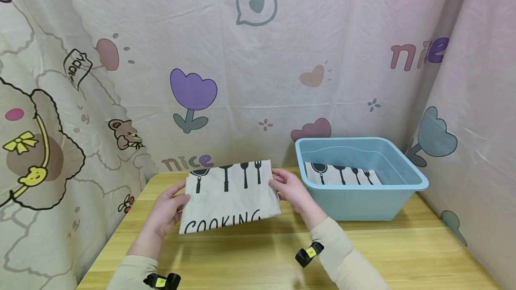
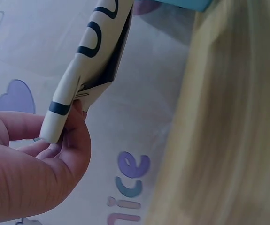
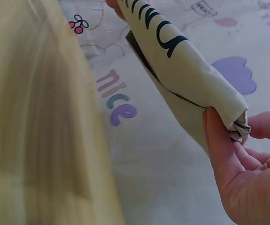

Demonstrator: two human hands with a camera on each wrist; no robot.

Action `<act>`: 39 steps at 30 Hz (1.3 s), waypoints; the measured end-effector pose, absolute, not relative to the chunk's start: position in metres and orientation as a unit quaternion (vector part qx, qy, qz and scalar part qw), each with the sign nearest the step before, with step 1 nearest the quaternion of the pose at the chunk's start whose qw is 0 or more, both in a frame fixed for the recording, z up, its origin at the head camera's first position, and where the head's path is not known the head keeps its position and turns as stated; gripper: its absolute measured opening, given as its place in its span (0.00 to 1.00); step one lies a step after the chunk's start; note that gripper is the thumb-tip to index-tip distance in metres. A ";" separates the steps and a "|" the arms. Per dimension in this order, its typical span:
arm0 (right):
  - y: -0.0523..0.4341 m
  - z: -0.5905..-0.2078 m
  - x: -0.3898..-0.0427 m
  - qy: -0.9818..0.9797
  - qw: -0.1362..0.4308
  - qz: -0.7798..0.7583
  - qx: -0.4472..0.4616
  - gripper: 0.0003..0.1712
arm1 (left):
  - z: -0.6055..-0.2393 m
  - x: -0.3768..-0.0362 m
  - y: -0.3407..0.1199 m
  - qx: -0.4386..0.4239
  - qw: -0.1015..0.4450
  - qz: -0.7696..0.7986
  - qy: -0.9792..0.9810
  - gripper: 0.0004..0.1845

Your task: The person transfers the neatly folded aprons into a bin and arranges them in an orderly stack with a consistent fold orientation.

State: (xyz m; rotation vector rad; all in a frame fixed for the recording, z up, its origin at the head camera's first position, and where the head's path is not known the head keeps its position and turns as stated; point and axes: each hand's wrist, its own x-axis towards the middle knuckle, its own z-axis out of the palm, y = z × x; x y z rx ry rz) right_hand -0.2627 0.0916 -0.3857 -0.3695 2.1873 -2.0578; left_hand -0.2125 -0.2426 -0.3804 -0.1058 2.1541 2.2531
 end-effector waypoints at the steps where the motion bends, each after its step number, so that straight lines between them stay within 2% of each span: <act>1: 0.092 -0.382 -0.262 0.725 0.053 -0.675 -0.126 0.28 | -0.377 -0.212 -0.242 -0.030 0.010 0.725 0.688 0.32; 15: 0.133 -0.334 -0.250 0.727 0.009 -0.663 -0.179 0.27 | -0.334 -0.208 -0.213 0.007 0.003 0.752 0.659 0.32; 24: 0.171 -0.317 -0.249 0.739 -0.009 -0.657 -0.152 0.29 | -0.316 -0.211 -0.172 0.023 -0.019 0.760 0.649 0.29; 39: 0.246 -0.307 -0.240 0.788 -0.050 -0.605 -0.102 0.31 | -0.309 -0.227 -0.092 0.042 -0.006 0.792 0.610 0.30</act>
